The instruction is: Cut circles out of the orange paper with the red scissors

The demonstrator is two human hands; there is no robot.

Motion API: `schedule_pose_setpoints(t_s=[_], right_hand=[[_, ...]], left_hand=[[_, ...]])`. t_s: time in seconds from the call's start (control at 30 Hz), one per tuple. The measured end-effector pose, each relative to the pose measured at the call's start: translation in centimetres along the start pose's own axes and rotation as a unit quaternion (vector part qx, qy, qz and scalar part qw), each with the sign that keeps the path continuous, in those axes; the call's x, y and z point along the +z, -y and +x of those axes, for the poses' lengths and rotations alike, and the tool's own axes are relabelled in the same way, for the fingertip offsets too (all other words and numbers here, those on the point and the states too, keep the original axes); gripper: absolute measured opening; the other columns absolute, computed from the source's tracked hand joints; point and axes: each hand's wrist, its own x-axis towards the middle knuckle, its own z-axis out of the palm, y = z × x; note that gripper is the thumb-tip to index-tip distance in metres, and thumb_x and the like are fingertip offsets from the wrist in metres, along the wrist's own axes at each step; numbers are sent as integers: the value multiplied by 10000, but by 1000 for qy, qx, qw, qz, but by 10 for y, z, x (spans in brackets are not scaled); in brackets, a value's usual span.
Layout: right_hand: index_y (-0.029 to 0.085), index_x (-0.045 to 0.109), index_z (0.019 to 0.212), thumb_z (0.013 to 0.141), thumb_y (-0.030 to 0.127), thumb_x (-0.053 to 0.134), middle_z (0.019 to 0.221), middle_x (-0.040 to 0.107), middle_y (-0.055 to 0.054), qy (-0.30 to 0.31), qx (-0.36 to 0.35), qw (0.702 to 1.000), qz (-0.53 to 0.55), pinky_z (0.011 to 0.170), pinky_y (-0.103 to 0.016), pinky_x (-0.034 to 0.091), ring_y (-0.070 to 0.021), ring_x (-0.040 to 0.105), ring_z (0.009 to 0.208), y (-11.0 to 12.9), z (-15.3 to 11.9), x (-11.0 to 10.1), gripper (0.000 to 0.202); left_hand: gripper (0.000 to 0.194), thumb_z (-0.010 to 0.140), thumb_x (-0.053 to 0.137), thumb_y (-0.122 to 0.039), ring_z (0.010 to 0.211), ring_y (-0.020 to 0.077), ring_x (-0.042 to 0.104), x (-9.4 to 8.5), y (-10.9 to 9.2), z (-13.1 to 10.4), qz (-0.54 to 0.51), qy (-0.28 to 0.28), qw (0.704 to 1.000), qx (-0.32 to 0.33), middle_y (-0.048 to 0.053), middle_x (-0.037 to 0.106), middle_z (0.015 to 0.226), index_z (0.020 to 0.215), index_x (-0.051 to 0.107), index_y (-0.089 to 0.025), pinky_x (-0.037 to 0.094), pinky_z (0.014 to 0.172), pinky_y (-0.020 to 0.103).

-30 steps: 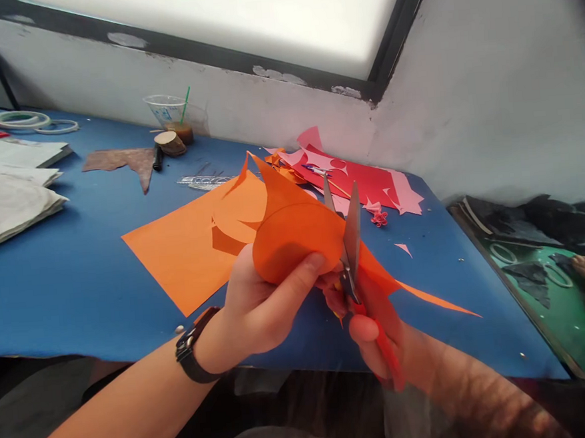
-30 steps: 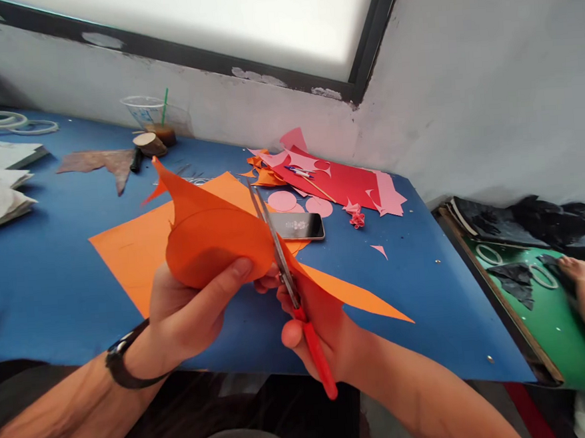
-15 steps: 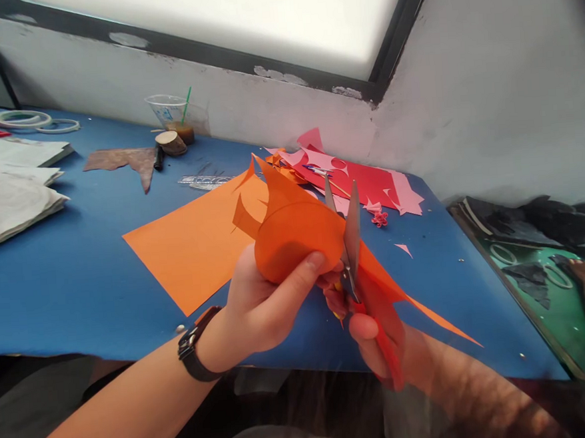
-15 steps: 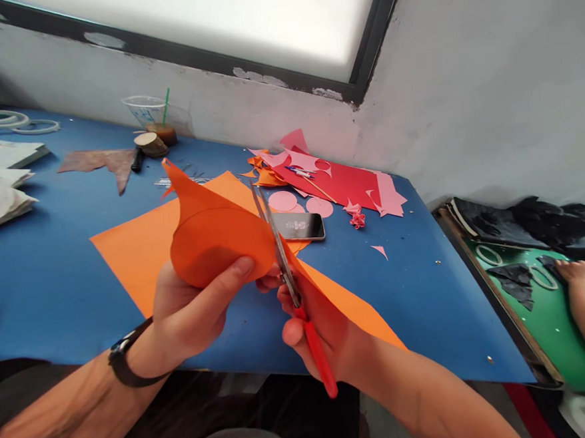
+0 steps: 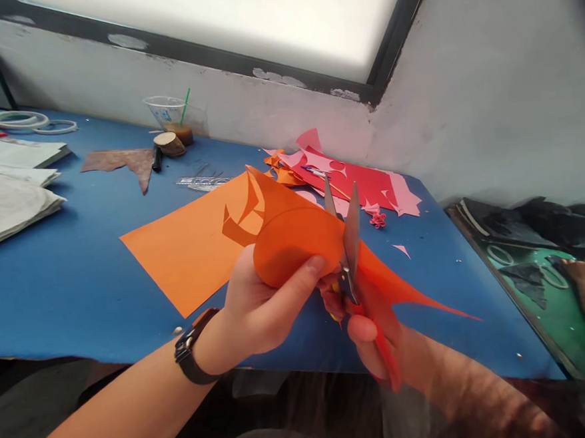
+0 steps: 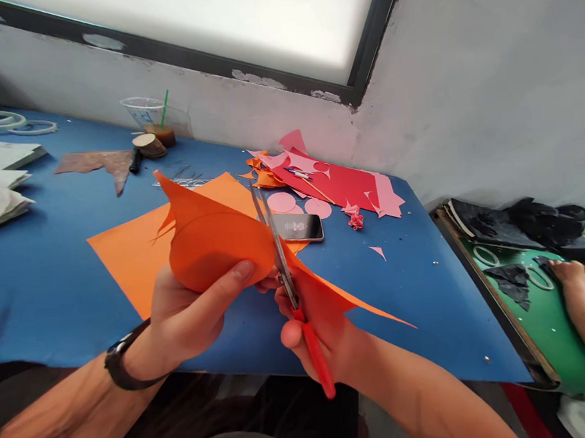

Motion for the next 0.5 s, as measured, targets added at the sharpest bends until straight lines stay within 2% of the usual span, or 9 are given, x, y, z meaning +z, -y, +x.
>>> schedule_pose_setpoints(t_s=[0.13, 0.2, 0.27, 0.37, 0.5], right_hand=[[394, 850, 1224, 910, 954, 913, 974, 671, -20, -1, -10, 999, 36, 930, -568, 829, -298, 678, 778, 10, 7, 3, 645], [377, 847, 1175, 928, 960, 891, 952, 657, -19, 0, -6, 999, 35, 966, -562, 825, -294, 667, 784, 13, 7, 5, 634], [389, 864, 1290, 954, 949, 875, 1038, 715, -38, -2, 1, 999, 32, 960, -529, 826, -295, 709, 822, 12, 6, 6, 653], [454, 827, 1556, 944, 934, 895, 1278, 795, -77, -1, 1, 1000, 28, 965, -506, 827, -319, 794, 927, 5, 4, 4, 780], [567, 769, 1660, 954, 853, 942, 1373, 816, -62, 34, -5, 999, 24, 1009, -514, 829, -355, 865, 1041, -5, 2, -2, 782]], left_hand=[[155, 1126, 875, -203, 717, 274, 859, 1, -1, 0, 16, -15, 999, -25, 30, 891, 863, 1070, 978, -305, 771, 631, 394], [128, 1114, 887, -208, 694, 277, 842, 1, -1, 0, 6, -14, 1000, -22, 41, 879, 854, 1070, 976, -288, 761, 607, 404], [122, 1114, 882, -180, 719, 257, 840, 1, 0, 0, -1, -17, 1000, -16, 49, 878, 878, 1073, 971, -253, 757, 636, 374], [153, 1126, 856, -127, 761, 219, 836, 1, 1, 0, -17, -10, 1000, -8, 49, 872, 900, 1095, 967, -228, 744, 682, 312], [231, 1167, 812, -108, 798, 195, 843, -1, 3, -5, -72, 1, 996, -44, 34, 872, 933, 1153, 982, -264, 756, 738, 290]])
